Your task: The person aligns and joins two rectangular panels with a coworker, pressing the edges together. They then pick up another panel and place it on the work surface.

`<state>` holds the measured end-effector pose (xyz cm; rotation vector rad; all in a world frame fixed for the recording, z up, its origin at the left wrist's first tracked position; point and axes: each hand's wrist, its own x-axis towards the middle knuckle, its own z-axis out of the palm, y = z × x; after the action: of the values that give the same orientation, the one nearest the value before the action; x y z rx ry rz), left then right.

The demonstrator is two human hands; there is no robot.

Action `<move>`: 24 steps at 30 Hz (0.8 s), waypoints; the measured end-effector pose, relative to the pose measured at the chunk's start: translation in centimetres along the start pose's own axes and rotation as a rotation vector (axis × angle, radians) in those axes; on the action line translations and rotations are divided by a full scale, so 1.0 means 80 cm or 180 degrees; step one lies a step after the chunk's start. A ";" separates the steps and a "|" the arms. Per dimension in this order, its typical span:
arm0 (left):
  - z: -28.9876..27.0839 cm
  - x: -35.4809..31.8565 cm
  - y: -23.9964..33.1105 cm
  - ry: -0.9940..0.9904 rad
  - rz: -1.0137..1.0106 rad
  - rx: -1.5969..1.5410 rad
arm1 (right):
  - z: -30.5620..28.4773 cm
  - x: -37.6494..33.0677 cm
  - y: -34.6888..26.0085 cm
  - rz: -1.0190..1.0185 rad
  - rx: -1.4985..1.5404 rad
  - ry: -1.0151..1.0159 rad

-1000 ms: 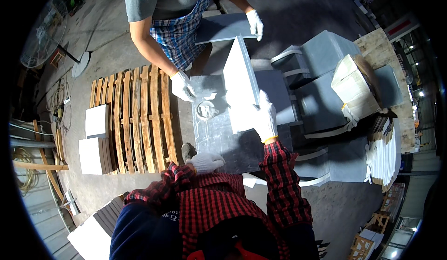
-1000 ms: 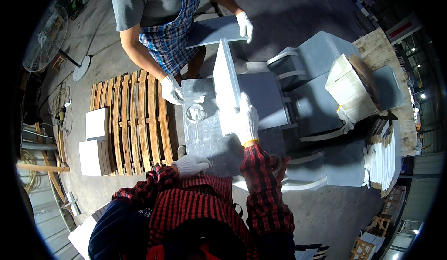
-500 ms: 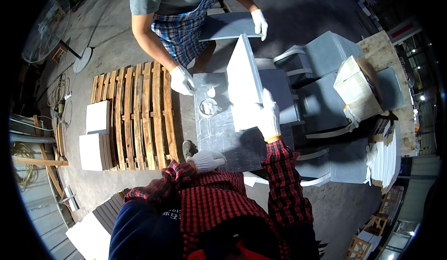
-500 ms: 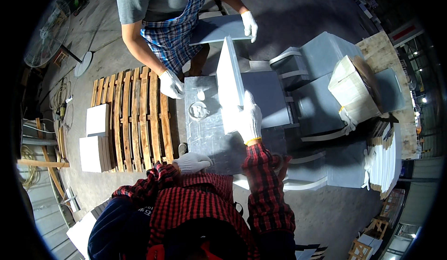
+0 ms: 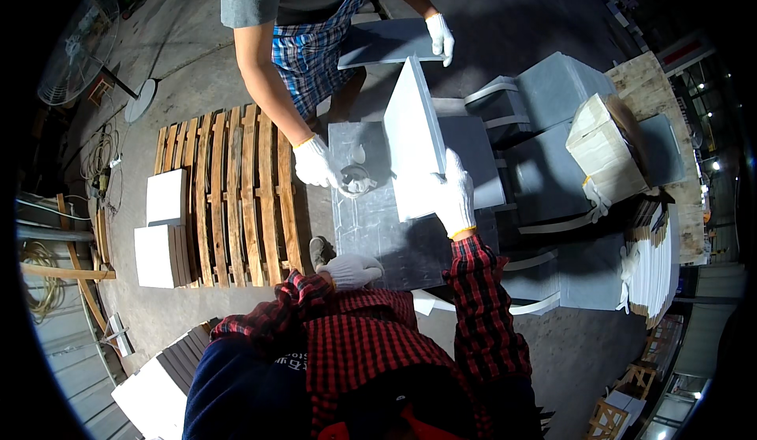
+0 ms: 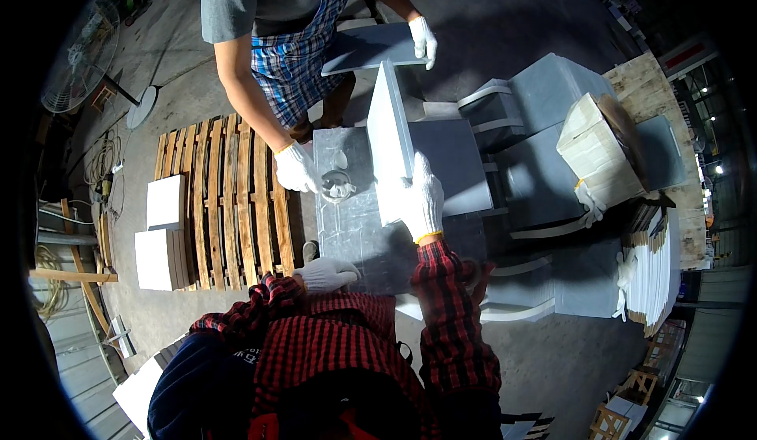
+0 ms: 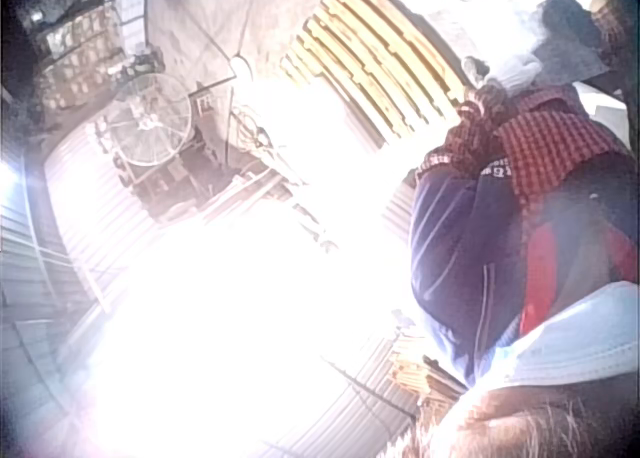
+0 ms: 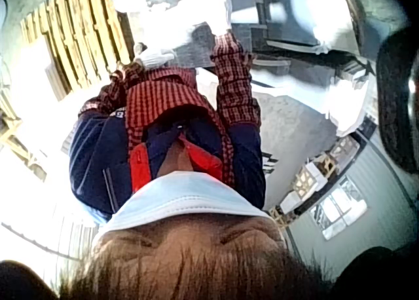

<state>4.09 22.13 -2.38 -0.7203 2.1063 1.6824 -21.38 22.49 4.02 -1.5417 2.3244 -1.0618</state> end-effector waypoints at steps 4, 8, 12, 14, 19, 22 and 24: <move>0.003 0.003 -0.002 -0.0021 -0.0201 0.0049 | 0.002 0.000 0.006 0.0044 0.0066 -0.0052; 0.002 0.002 -0.002 0.0030 -0.0046 0.0095 | 0.002 -0.001 0.004 -0.0059 0.0014 0.0028; 0.001 0.005 -0.005 -0.0021 0.0005 0.0020 | -0.001 -0.001 0.002 -0.0010 0.0028 0.0020; 0.000 0.005 -0.004 -0.0034 -0.0011 -0.0013 | -0.001 -0.001 0.002 -0.0007 0.0081 0.0029; -0.001 0.005 -0.003 -0.0046 0.0001 0.0024 | 0.000 0.000 0.002 -0.0020 0.0063 0.0052; -0.002 0.004 -0.001 -0.0046 -0.0047 0.0032 | 0.000 0.000 0.003 0.0037 -0.0079 0.0009; 0.002 0.007 -0.008 0.0054 0.0093 0.0077 | 0.001 0.000 0.005 -0.0018 -0.0016 0.0021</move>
<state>4.00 22.09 -3.23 -0.7021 2.1549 1.6685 -21.64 22.55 3.70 -1.5500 2.3300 -1.0649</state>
